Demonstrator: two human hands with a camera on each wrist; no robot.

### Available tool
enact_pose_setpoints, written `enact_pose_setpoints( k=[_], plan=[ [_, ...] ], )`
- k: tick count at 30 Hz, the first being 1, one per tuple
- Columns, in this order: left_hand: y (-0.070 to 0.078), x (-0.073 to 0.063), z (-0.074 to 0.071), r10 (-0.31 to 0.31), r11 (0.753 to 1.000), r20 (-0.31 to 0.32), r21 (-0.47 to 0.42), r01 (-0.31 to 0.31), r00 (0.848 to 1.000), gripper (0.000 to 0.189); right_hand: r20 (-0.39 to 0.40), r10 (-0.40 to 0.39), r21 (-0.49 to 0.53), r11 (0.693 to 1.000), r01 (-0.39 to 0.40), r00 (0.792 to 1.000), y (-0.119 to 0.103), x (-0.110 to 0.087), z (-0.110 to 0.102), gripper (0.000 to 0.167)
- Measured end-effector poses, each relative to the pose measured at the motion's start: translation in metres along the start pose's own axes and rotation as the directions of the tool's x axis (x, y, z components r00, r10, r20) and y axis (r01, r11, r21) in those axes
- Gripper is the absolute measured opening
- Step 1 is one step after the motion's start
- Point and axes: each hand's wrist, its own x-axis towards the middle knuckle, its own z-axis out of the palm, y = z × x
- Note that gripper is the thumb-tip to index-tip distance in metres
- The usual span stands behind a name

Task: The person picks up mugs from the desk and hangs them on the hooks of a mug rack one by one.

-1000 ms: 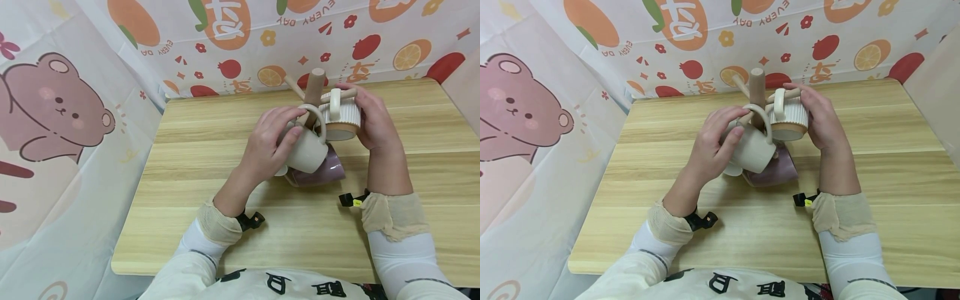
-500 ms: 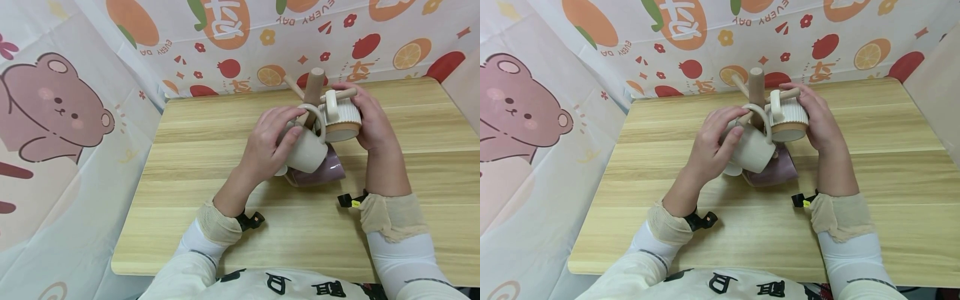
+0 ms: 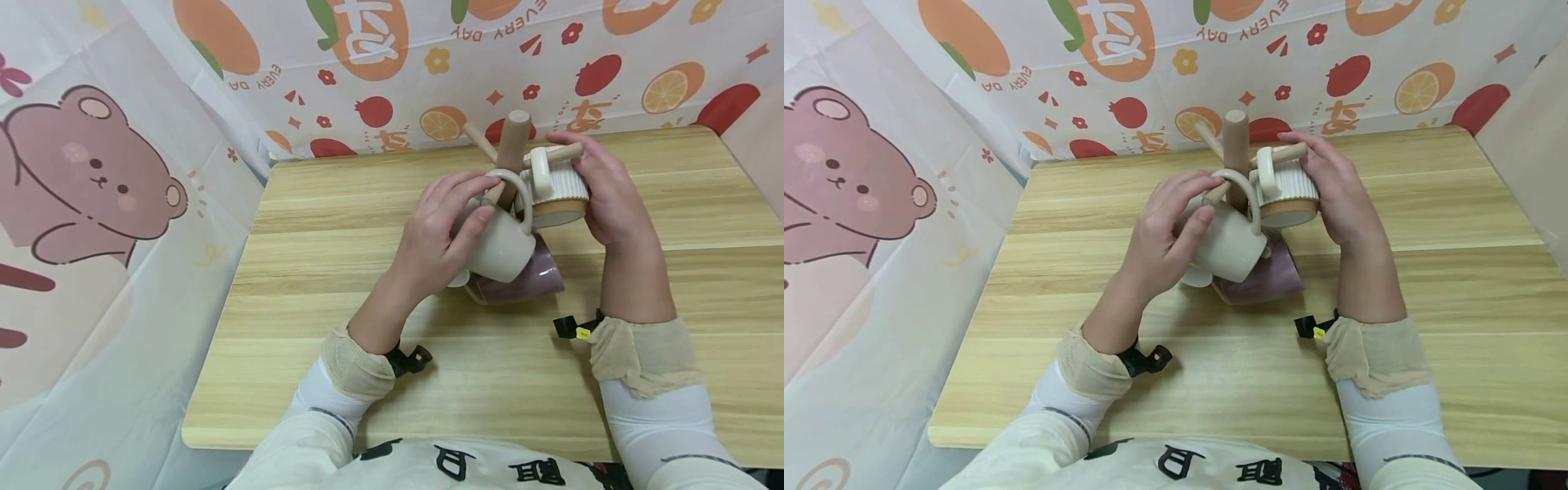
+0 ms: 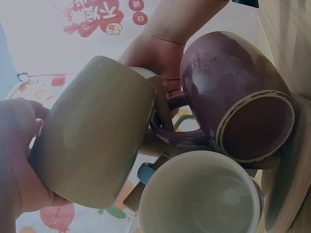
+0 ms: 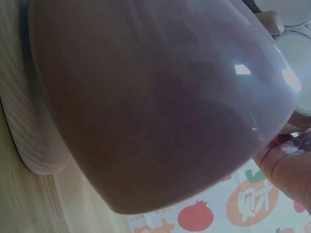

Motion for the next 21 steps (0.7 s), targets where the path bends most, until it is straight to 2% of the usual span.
enact_pose_setpoints(
  k=[5, 12, 18, 21],
  plan=[
    [0.0008, 0.0005, -0.0002, 0.002, 1.0, -0.002, 0.005, -0.002, 1.0, 0.033, -0.05, 0.0, -0.032, 0.999, -0.002, 0.999, 0.0025, -0.0001, 0.0013, 0.036],
    [0.0, 0.0004, 0.0009, 0.013, 1.0, -0.009, 0.004, -0.013, 1.0, 0.032, -0.017, 0.027, 0.035, 0.999, -0.026, 1.0, 0.0017, 0.0011, 0.002, 0.038],
    [-0.0003, 0.0003, 0.0014, 0.022, 1.0, -0.013, 0.002, -0.022, 1.0, 0.032, -0.077, 0.009, -0.045, 0.999, -0.012, 0.997, 0.0022, 0.0008, 0.0071, 0.04],
    [-0.0003, 0.0002, 0.0011, 0.023, 1.0, -0.012, 0.004, -0.023, 1.0, 0.033, -0.058, -0.002, -0.05, 0.999, -0.001, 0.998, 0.0008, 0.0006, 0.0071, 0.042]
  ],
)
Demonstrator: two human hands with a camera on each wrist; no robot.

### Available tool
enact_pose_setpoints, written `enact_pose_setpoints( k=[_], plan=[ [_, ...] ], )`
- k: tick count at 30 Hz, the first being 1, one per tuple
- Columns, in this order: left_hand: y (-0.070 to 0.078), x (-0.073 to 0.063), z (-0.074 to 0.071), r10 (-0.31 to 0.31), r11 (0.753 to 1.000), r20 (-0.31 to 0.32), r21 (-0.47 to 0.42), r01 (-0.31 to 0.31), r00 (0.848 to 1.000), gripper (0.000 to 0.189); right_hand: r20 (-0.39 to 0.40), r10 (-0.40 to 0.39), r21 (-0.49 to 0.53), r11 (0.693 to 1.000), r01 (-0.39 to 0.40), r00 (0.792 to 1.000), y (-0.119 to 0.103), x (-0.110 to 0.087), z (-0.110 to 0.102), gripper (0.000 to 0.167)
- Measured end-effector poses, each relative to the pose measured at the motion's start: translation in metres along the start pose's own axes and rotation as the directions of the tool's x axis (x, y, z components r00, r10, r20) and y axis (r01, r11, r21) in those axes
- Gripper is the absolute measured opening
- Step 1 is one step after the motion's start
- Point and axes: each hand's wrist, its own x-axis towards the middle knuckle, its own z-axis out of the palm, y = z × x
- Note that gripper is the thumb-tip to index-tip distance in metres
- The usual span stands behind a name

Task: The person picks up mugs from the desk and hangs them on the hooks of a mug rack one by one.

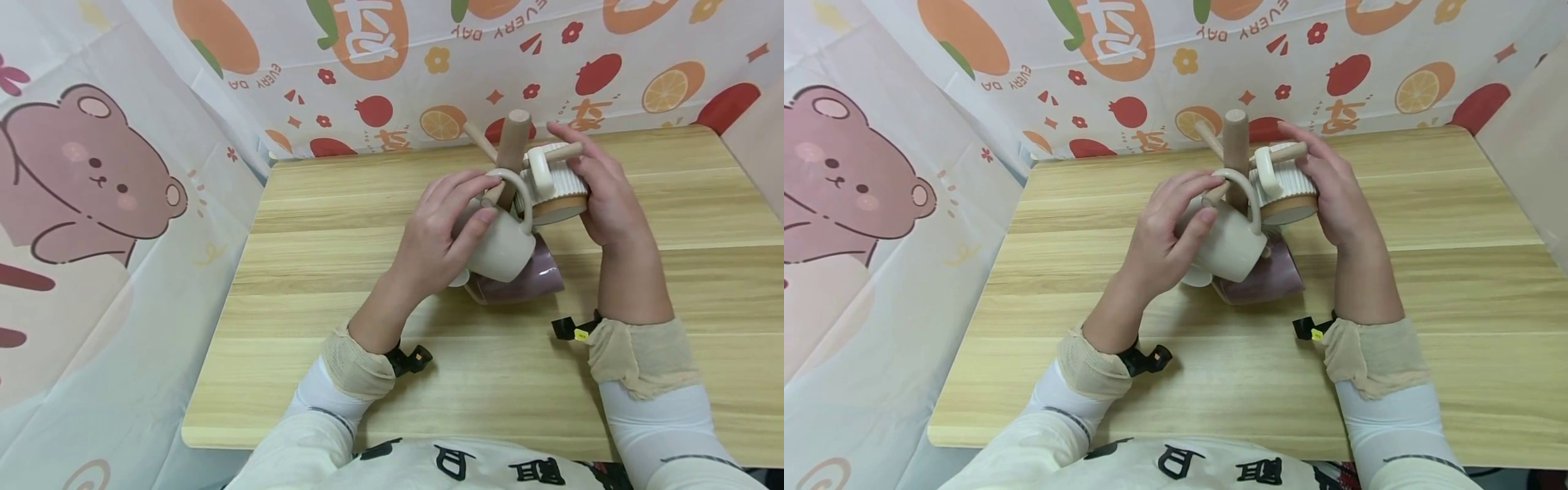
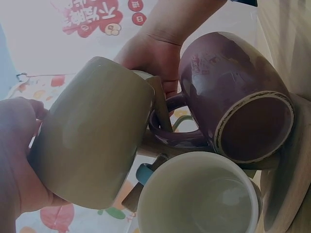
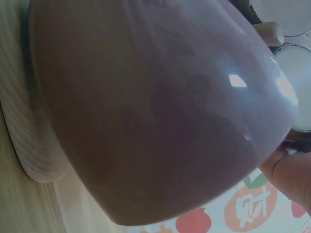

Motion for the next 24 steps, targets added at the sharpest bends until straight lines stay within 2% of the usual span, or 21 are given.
enact_pose_setpoints(
  k=[7, 15, 19, 21, 23, 24],
  plan=[
    [0.0, 0.0, -0.001, -0.014, 1.0, -0.001, 0.013, 0.014, 1.0, 0.033, 0.0, 0.003, -0.025, 1.0, -0.003, 1.0, 0.001, 0.001, -0.001, 0.045],
    [0.0, 0.002, -0.002, -0.01, 1.0, 0.004, 0.018, 0.01, 1.0, 0.036, 0.041, 0.015, 0.014, 1.0, -0.016, 0.999, -0.001, 0.0, -0.004, 0.044],
    [-0.01, 0.006, -0.012, -0.006, 1.0, -0.015, 0.03, 0.006, 1.0, 0.049, 0.038, 0.007, 0.015, 1.0, -0.008, 0.999, -0.002, 0.001, -0.004, 0.052],
    [-0.019, 0.007, -0.021, -0.04, 0.999, -0.046, 0.028, 0.041, 0.998, 0.057, 0.031, -0.013, 0.021, 1.0, 0.012, 0.999, -0.002, 0.001, -0.007, 0.057],
    [-0.032, 0.006, -0.032, -0.151, 0.989, -0.064, -0.011, 0.15, 0.986, 0.055, 0.023, -0.035, 0.049, 0.998, 0.034, 0.999, 0.0, 0.0, -0.012, 0.061],
    [-0.04, 0.005, -0.037, -0.225, 0.974, -0.061, -0.044, 0.222, 0.973, 0.051, 0.006, -0.042, 0.058, 0.997, 0.042, 0.999, 0.002, -0.001, -0.015, 0.062]
  ],
)
